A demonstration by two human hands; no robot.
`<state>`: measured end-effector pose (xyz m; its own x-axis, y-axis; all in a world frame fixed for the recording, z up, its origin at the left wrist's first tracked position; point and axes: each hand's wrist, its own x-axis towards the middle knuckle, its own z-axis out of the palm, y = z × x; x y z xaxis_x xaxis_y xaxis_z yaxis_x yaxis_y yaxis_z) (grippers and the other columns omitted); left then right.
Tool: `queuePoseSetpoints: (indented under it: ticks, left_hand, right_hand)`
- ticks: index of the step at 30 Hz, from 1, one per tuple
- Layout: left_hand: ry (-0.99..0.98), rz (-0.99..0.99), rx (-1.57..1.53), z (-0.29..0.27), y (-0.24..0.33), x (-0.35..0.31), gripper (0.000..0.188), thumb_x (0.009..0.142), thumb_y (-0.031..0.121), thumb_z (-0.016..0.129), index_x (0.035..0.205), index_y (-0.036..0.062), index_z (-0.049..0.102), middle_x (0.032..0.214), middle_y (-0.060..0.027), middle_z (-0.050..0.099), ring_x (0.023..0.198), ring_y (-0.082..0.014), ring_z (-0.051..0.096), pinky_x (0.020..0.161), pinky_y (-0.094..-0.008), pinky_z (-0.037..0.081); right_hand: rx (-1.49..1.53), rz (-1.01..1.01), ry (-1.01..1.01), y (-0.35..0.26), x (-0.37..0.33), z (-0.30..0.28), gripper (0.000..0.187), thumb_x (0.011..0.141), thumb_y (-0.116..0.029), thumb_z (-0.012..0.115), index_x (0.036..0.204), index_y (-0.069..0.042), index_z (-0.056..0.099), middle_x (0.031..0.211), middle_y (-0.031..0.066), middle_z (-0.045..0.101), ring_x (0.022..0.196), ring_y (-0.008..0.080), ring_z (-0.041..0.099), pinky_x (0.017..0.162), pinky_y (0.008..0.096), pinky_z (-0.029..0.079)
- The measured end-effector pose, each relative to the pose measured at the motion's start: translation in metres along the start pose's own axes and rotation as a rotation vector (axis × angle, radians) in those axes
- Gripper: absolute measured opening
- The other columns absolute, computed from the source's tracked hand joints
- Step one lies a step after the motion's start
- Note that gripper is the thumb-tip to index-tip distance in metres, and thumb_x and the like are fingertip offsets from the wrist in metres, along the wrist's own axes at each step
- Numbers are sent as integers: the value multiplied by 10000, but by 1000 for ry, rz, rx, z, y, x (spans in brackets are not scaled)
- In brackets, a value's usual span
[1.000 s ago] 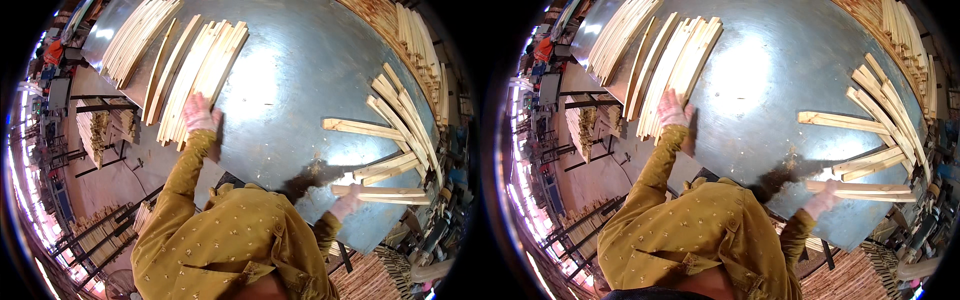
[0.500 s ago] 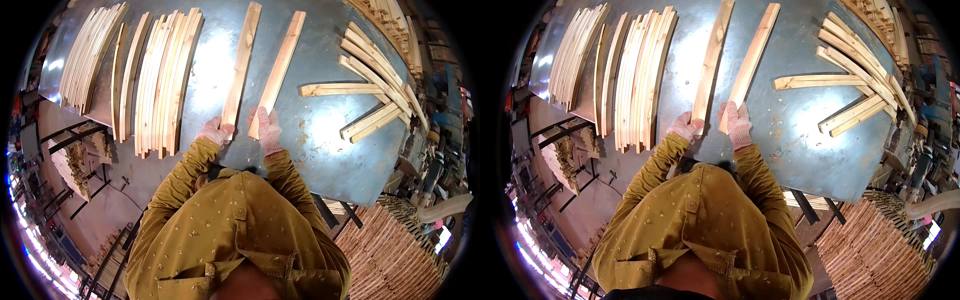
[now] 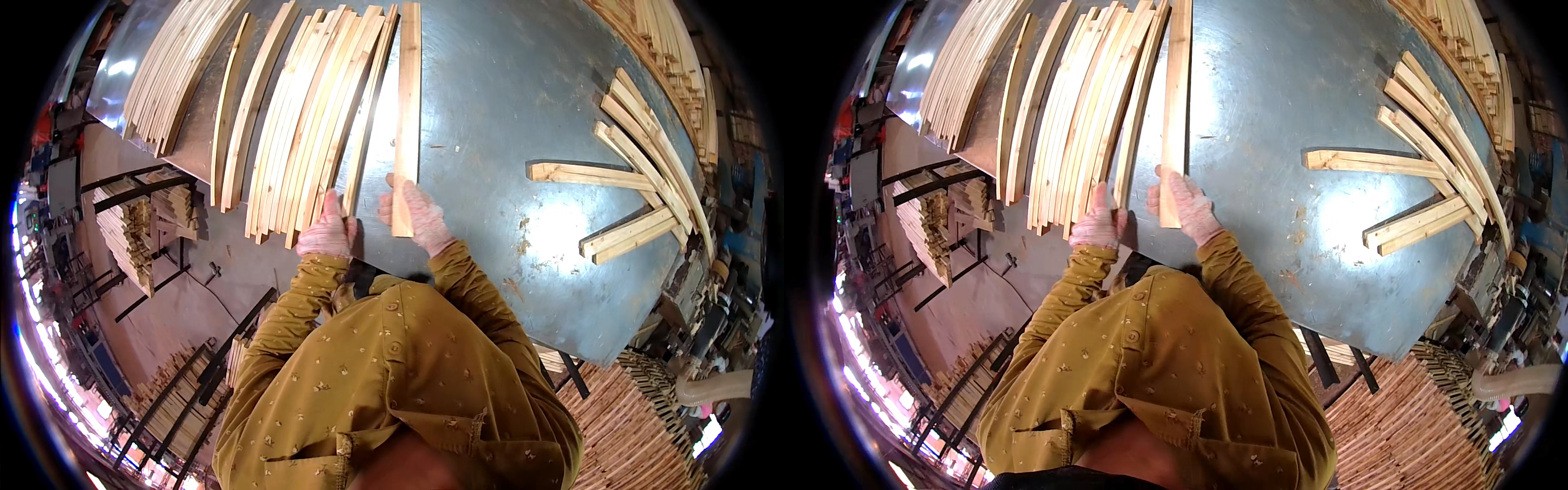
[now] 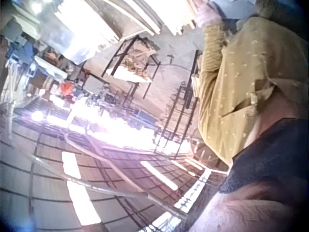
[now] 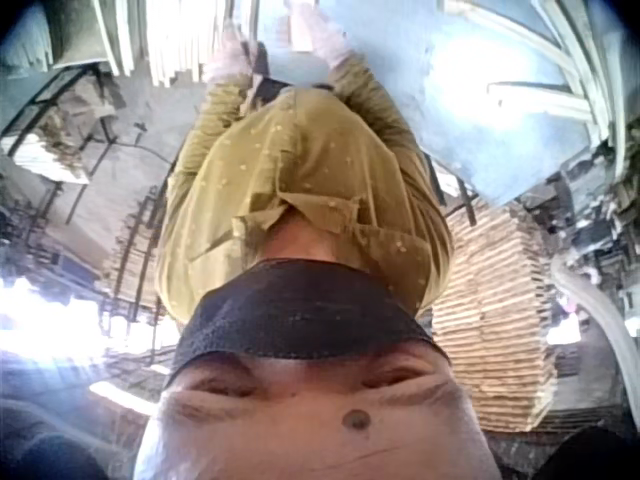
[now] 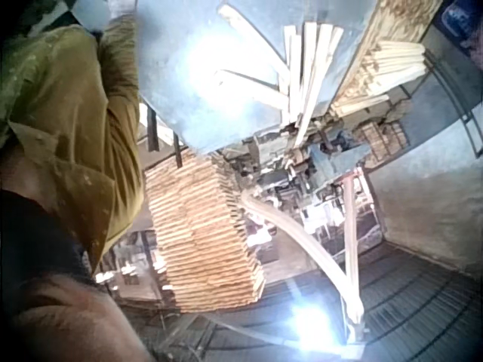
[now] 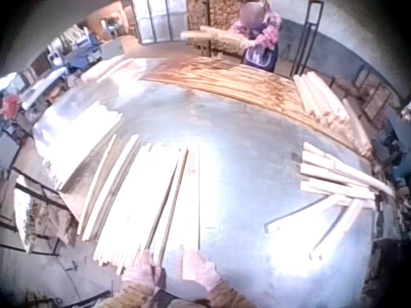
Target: The person repeatedly picks up thin wooden planks from a metal table, aligns them, and stacks them into neat piles. The person handles the planks by hand, organizing them into multiple stacks throughout the clip.
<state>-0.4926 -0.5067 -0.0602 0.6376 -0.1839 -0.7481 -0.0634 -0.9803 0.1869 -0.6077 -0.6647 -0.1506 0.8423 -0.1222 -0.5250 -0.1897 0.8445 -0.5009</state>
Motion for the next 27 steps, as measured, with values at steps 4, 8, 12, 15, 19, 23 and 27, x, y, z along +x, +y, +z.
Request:
queuePoseSetpoints:
  ticks: [4, 8, 12, 15, 19, 23, 27]
  left_hand:
    - [611, 223, 210, 8, -31, 22, 727, 890, 474, 650, 1412, 8, 450, 1164, -198, 611, 1019, -307, 605, 897, -452, 496]
    - [902, 771, 405, 16, -22, 26, 861, 860, 550, 664, 1445, -24, 399, 1399, -261, 489, 1342, -396, 423, 1125, -498, 334]
    - [559, 246, 643, 10, 3, 50, 991, 845, 573, 639, 1567, 62, 192, 1600, -244, 225, 1497, -398, 171, 1218, -540, 95]
    - [511, 329, 605, 18, 1, 54, 1005, 858, 566, 629, 1576, 56, 144, 1617, -225, 189, 1501, -399, 161, 1222, -520, 120]
    - [498, 235, 751, 35, 17, 62, 1028, 859, 588, 623, 1584, 79, 100, 1636, -198, 148, 1508, -387, 143, 1214, -515, 153]
    - [415, 109, 721, 14, 33, 51, 1039, 862, 557, 642, 1598, 146, 34, 1653, -179, 93, 1516, -382, 120, 1196, -507, 219]
    - [487, 236, 696, 4, 1, 76, 940, 867, 397, 641, 1590, 137, 99, 1621, -186, 201, 1487, -389, 218, 1153, -496, 314]
  right_hand:
    - [-267, 25, 66, -16, -4, -4, 526, 1000, -434, 549, 1329, -25, 544, 975, 119, 678, 823, 211, 671, 769, 344, 588]
    - [-1602, 154, -47, -31, -14, 62, 383, 1004, -304, 496, 1287, -67, 598, 1035, 157, 671, 929, 280, 662, 822, 427, 576]
    - [-1930, -143, -356, -25, 2, 4, 435, 1008, -256, 391, 1387, -70, 495, 1280, 160, 592, 1194, 244, 572, 946, 427, 525]
    - [-2088, -1023, 726, -109, -55, -122, 460, 980, -122, 426, 1437, -98, 469, 1196, 57, 630, 1129, 185, 601, 996, 339, 484]
    - [-2485, -95, 805, -238, -104, -196, 605, 914, -118, 507, 1499, -111, 352, 1548, 136, 336, 1423, 272, 337, 1190, 465, 249]
    - [-2445, -56, 518, -256, -70, -226, 415, 937, -271, 538, 1322, -126, 485, 1320, 102, 493, 1241, 226, 498, 1084, 469, 370]
    - [-1569, -794, 400, -238, -44, -171, 278, 951, -411, 566, 995, -140, 607, 942, 42, 586, 965, 176, 599, 865, 407, 528]
